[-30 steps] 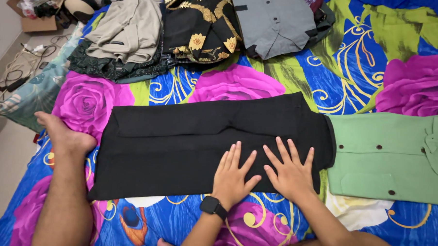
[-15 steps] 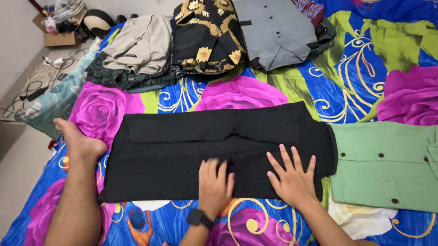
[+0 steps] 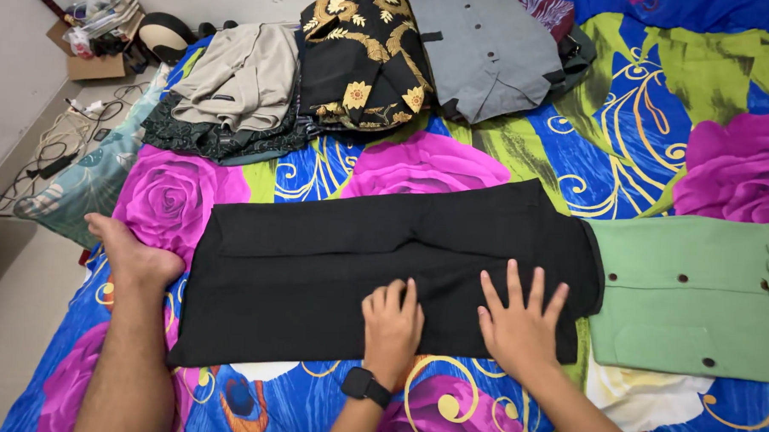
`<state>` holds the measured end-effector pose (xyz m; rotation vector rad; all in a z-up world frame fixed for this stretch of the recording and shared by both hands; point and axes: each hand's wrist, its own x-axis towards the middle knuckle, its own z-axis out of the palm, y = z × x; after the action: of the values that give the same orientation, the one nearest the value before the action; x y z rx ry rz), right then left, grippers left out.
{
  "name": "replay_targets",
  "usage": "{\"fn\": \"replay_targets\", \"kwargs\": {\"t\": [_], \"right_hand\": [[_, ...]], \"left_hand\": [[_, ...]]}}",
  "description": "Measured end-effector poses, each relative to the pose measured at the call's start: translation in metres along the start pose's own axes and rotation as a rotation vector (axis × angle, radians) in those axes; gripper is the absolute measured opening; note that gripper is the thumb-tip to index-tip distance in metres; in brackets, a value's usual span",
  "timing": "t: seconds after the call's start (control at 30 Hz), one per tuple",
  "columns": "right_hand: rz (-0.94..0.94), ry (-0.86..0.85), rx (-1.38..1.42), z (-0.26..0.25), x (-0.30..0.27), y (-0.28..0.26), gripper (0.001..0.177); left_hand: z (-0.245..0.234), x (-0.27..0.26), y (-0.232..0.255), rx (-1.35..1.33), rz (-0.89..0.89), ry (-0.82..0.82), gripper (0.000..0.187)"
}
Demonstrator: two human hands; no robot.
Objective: The person is folding multiple items of clothing, including shirts, on a bed.
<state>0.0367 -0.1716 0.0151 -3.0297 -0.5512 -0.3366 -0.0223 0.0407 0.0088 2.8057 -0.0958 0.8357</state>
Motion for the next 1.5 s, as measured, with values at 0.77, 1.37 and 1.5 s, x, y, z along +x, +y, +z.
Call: {"fn": "replay_targets", "kwargs": {"t": [0.77,1.37,1.5], "right_hand": [[0.336,0.269,0.283,0.003,0.019,0.038,0.056],[0.315,0.281,0.835,0.013,0.025,0.046,0.029],[0.325,0.346,0.789,0.021,0.024,0.051,0.024]], "left_hand": [[0.037,0.028,-0.003,-1.063,-0.885,0.011,0.04],[0.067,0.036,-0.01,-1.172,-0.992,0.07,0.035],[0.053,0.041,0.001,-1.158,-1.018,0.126,0.031]]}}
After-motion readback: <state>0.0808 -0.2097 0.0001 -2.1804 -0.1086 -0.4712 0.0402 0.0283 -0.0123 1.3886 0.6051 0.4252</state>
